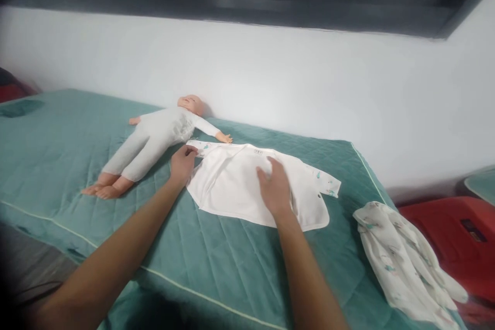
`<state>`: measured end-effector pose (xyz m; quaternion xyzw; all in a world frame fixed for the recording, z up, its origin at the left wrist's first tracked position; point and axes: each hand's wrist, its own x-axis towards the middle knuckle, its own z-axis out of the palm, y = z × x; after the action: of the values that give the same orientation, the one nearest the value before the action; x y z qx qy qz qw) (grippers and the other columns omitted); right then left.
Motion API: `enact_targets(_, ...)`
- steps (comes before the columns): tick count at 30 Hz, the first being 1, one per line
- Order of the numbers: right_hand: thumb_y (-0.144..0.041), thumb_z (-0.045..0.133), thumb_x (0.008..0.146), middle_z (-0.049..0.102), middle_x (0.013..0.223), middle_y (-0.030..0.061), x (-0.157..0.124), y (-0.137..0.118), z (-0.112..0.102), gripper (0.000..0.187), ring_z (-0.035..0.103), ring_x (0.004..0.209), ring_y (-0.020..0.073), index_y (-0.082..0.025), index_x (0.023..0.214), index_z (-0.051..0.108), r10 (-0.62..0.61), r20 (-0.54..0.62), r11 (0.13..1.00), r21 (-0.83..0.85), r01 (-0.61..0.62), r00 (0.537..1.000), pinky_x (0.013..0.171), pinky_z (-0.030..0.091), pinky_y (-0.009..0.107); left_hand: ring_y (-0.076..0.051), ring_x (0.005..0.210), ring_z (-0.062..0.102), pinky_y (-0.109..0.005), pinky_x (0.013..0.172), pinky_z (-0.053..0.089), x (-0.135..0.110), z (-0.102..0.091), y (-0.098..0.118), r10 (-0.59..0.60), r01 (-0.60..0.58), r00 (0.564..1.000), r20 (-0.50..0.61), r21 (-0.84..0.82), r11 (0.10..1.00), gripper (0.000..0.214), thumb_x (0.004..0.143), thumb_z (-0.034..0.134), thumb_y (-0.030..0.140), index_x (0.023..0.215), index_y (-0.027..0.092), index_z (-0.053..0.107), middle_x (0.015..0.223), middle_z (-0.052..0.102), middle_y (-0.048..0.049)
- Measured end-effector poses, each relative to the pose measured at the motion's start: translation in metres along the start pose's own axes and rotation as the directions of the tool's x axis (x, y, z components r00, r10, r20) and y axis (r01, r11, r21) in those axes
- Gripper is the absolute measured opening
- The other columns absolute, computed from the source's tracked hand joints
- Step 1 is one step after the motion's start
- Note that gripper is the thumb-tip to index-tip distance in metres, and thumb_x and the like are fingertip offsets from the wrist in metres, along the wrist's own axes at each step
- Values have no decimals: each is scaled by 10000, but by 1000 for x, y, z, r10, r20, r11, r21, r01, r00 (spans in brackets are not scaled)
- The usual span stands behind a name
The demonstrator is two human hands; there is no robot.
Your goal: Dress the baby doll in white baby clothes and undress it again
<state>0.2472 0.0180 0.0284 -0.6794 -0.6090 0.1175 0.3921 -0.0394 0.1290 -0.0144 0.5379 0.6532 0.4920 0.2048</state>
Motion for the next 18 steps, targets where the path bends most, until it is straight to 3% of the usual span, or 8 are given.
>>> enact_targets(2,-479,448,962,460,1543,206,9,-17,27,636,398,1455,285,-76,1453,457,4,194,978,-206,36,981,1208,303,402,-206,879,676,-322,843,480,1,0,0,-14,14,1000,9,1,1000,183,810,528,243,895,223,688,903,752,-28)
enact_targets(4,-452,429,972,391,1584,240,23,-24,46,651,321,1502,317,-25,1463,441,81,263,936,-352,17,961,1231,242,428,-207,879,682,-320,834,478,0,-1,2,-23,22,999,23,16,1000,193,811,523,228,908,228,690,901,759,-25)
enact_targets(7,-452,369,985,262,1626,290,44,-24,63,738,205,1542,364,70,1505,343,160,220,897,-440,-48,962,1243,170,493,-211,880,687,-320,811,469,-1,-2,5,-25,23,998,52,43,999,212,824,510,217,931,238,692,917,768,-22)
enact_targets(10,-481,299,996,211,1642,289,55,-18,71,789,144,1560,349,94,1536,272,180,186,870,-489,-68,966,1250,139,483,-211,897,688,-315,798,458,-2,-4,9,-33,30,997,65,51,998,213,839,505,216,937,248,691,937,774,-13)
enact_targets(18,-441,249,1009,251,1616,320,42,-24,78,744,210,1539,376,95,1519,325,113,147,800,-600,-2,983,1235,169,475,-205,915,681,-303,792,458,-3,-7,18,-65,65,993,97,1,998,203,846,524,200,926,246,705,960,778,-20)
